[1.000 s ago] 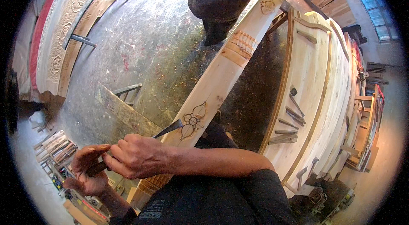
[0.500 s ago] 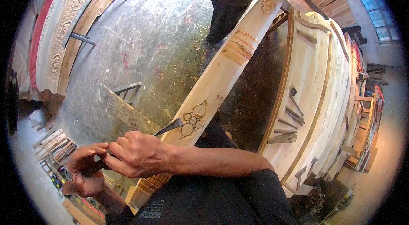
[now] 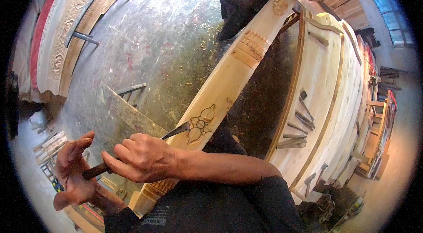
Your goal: The person carves a floral pattern into a wooden beam using a chisel and a mallet.
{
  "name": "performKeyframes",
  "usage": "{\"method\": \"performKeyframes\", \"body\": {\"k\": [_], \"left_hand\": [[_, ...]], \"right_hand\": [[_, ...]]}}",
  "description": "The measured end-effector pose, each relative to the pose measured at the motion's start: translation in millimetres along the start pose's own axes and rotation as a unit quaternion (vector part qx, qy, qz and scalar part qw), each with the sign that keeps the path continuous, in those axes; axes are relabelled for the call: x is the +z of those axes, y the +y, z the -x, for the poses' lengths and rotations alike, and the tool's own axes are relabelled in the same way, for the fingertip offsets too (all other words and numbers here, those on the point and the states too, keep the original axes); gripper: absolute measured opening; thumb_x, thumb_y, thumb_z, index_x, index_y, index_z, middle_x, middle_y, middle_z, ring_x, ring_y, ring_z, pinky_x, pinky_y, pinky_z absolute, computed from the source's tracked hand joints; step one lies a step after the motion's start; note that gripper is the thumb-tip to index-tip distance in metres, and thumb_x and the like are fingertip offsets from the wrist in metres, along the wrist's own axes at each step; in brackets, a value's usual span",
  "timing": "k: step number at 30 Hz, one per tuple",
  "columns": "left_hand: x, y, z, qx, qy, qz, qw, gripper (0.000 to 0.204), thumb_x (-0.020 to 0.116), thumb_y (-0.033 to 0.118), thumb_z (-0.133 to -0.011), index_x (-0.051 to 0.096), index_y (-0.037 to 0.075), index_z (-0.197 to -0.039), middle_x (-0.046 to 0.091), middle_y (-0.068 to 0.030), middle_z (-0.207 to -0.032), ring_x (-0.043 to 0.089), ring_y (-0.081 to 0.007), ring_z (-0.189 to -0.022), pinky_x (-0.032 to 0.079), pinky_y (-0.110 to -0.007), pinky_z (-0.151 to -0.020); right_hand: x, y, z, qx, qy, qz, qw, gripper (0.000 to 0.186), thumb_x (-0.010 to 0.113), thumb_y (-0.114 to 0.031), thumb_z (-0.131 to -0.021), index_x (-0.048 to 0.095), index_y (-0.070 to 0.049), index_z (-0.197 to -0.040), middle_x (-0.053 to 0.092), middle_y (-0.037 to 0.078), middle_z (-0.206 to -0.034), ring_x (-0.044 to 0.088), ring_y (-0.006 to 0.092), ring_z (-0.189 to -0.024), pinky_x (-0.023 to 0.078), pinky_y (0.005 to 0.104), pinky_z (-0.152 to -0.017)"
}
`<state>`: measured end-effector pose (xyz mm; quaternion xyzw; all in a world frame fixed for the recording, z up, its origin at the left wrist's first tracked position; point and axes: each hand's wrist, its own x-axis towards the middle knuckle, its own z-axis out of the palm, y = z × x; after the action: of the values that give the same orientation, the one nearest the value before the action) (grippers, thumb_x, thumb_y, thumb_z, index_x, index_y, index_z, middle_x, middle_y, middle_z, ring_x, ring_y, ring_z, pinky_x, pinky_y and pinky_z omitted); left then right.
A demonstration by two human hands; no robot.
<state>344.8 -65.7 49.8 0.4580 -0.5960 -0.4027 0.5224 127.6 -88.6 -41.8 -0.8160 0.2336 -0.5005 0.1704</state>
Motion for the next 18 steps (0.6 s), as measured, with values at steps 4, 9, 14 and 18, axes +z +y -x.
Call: {"method": "performKeyframes", "body": {"k": [4,9,14,18], "left_hand": [[-22,-1,9,-0.015,0.101,-0.016,0.995,0.143,0.030,0.113,-0.070,0.067,-0.016,-0.123,0.074,-0.0317,-0.111,0.074,-0.0453,-0.105,0.055,-0.057,-0.104],[-3,-18,4,-0.023,0.006,-0.028,0.999,0.145,0.026,0.113,-0.071,0.068,-0.017,-0.120,0.075,-0.0308,-0.106,0.075,-0.0458,-0.103,0.056,-0.056,-0.103],[-17,-20,14,-0.038,0.115,-0.011,0.993,0.146,0.027,0.113,-0.069,0.068,-0.018,-0.119,0.075,-0.0311,-0.104,0.075,-0.0460,-0.102,0.056,-0.056,-0.104],[-10,-25,13,-0.036,0.002,-0.043,0.998,0.140,0.030,0.110,-0.075,0.067,-0.019,-0.118,0.075,-0.0324,-0.106,0.075,-0.0463,-0.104,0.056,-0.056,-0.104]], "right_hand": [[2,-2,-1,0.004,-0.014,-0.018,1.000,0.037,0.068,-0.022,-0.087,0.072,0.004,-0.113,0.053,0.003,-0.072,0.060,0.0171,-0.061,0.044,0.0331,-0.051],[7,3,6,0.008,-0.024,-0.002,1.000,0.036,0.070,-0.020,-0.089,0.072,0.004,-0.115,0.051,0.003,-0.072,0.057,0.0160,-0.060,0.043,0.0322,-0.050],[6,0,5,0.002,-0.039,-0.007,0.999,0.036,0.069,-0.020,-0.088,0.072,0.004,-0.115,0.052,0.003,-0.073,0.059,0.0167,-0.061,0.044,0.0324,-0.051],[6,4,8,-0.002,-0.046,-0.007,0.999,0.037,0.068,-0.022,-0.087,0.072,0.005,-0.111,0.057,0.005,-0.073,0.063,0.0192,-0.062,0.047,0.0341,-0.051]]}}
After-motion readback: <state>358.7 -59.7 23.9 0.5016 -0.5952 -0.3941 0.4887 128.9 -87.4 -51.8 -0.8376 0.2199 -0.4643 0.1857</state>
